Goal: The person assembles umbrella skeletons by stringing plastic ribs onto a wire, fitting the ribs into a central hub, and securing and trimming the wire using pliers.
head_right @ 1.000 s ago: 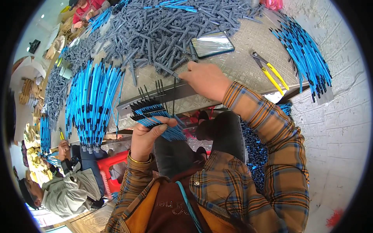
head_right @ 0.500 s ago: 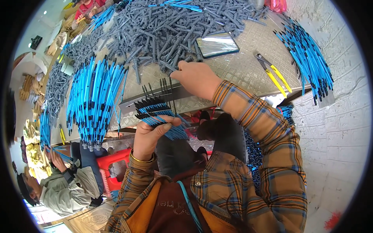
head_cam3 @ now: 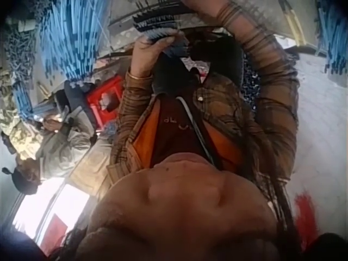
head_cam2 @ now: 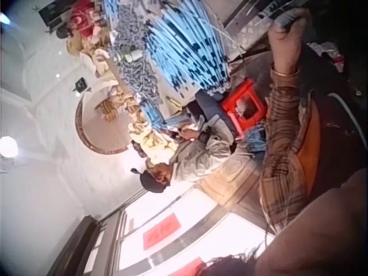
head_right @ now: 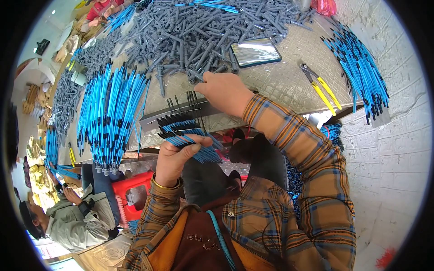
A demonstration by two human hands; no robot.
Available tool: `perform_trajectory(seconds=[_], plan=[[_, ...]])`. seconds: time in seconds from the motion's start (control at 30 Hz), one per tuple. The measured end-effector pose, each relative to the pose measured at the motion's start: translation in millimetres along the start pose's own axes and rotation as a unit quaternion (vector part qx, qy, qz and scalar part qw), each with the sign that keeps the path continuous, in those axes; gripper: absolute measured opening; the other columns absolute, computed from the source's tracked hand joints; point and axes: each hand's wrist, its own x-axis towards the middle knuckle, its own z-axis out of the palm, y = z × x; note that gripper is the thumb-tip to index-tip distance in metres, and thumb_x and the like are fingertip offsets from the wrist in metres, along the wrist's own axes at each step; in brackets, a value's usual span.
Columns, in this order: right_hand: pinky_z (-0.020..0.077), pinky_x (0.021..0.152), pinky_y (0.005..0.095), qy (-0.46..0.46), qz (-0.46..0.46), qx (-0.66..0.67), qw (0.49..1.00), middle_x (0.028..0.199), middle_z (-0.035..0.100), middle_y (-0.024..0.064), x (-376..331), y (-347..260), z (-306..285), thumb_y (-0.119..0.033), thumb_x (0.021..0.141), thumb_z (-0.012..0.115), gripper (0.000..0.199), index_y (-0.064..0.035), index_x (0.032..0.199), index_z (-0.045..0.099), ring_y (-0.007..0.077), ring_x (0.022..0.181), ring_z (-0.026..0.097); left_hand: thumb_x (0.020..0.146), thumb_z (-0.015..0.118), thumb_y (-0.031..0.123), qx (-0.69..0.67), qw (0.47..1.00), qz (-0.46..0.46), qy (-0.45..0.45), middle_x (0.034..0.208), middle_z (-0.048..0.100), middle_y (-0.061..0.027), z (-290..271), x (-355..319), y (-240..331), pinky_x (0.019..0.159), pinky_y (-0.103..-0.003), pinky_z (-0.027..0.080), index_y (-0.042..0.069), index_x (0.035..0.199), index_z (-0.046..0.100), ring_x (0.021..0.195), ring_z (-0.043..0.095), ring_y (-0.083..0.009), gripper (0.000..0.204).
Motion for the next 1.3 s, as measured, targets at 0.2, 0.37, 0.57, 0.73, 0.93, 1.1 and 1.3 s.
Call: perform_trajectory(seconds=[0.2,0.37,0.57,0.73,0.93,1.1,1.3], plan=[[0.0468,0.062,0.0373,0.023,-0.042,0.006,0.999,0.077,0.052,0.0082,10,-5,6,-0.009,0.071,0.055,0.01,-0.0097,0.08,0.059,0.0265,0.074,0.057,0.085,0.055,0.003,0.002,1.0,-0.004,-0.02,0.097,0.063,-0.0093,-7,-4,7,0.085,-0.03,0.045,-0.003,0.1,0.061,0.093,0.058,-0.0177,0.017],[0.0464,0.063,0.0374,0.03,-0.055,0.02,0.998,0.076,0.052,0.0083,16,-11,13,-0.007,0.069,0.055,0.007,-0.0084,0.075,0.057,0.0266,0.076,0.056,0.085,0.055,0.005,0.0,0.999,-0.019,-0.034,0.098,0.063,-0.0099,-17,-7,14,0.085,-0.03,0.044,-0.002,0.1,0.061,0.093,0.059,-0.0181,0.017],[0.0456,0.061,0.0383,0.04,-0.072,0.042,0.996,0.075,0.05,0.0084,23,-12,25,-0.012,0.075,0.056,0.008,-0.0088,0.082,0.06,0.0269,0.076,0.055,0.085,0.055,0.005,-0.011,0.998,-0.051,-0.043,0.1,0.063,-0.0101,-30,-7,17,0.085,-0.03,0.044,-0.002,0.1,0.061,0.093,0.059,-0.0179,0.018],[0.0458,0.062,0.0392,0.015,-0.056,0.055,0.997,0.076,0.05,0.0094,28,-18,24,-0.012,0.077,0.055,0.01,-0.0093,0.085,0.059,0.0286,0.074,0.055,0.085,0.055,0.005,-0.015,0.997,-0.061,-0.054,0.1,0.063,-0.0104,-38,-6,21,0.086,-0.03,0.045,-0.001,0.101,0.061,0.094,0.059,-0.0178,0.018],[0.0459,0.062,0.0406,-0.035,-0.019,0.112,0.993,0.08,0.051,0.0112,31,-18,26,-0.014,0.081,0.053,0.013,-0.0103,0.093,0.059,0.031,0.073,0.056,0.085,0.055,0.004,-0.033,0.994,-0.078,-0.066,0.101,0.062,-0.0108,-42,-8,24,0.086,-0.03,0.045,-0.001,0.103,0.06,0.096,0.058,-0.0185,0.019],[0.0459,0.062,0.04,-0.011,-0.042,0.161,0.986,0.083,0.052,0.0109,40,-17,29,-0.018,0.083,0.052,0.015,-0.0118,0.095,0.06,0.0307,0.073,0.056,0.085,0.054,0.004,-0.033,0.992,-0.092,-0.084,0.103,0.062,-0.0111,-46,-7,27,0.086,-0.031,0.045,-0.001,0.104,0.059,0.098,0.058,-0.0193,0.02],[0.0461,0.064,0.0387,-0.076,-0.038,0.175,0.981,0.084,0.053,0.0103,48,-17,27,-0.022,0.085,0.051,0.017,-0.014,0.097,0.06,0.0303,0.076,0.057,0.085,0.054,0.003,-0.032,0.99,-0.102,-0.092,0.103,0.062,-0.0113,-50,-7,27,0.087,-0.031,0.045,-0.002,0.104,0.058,0.099,0.057,-0.0194,0.02]])
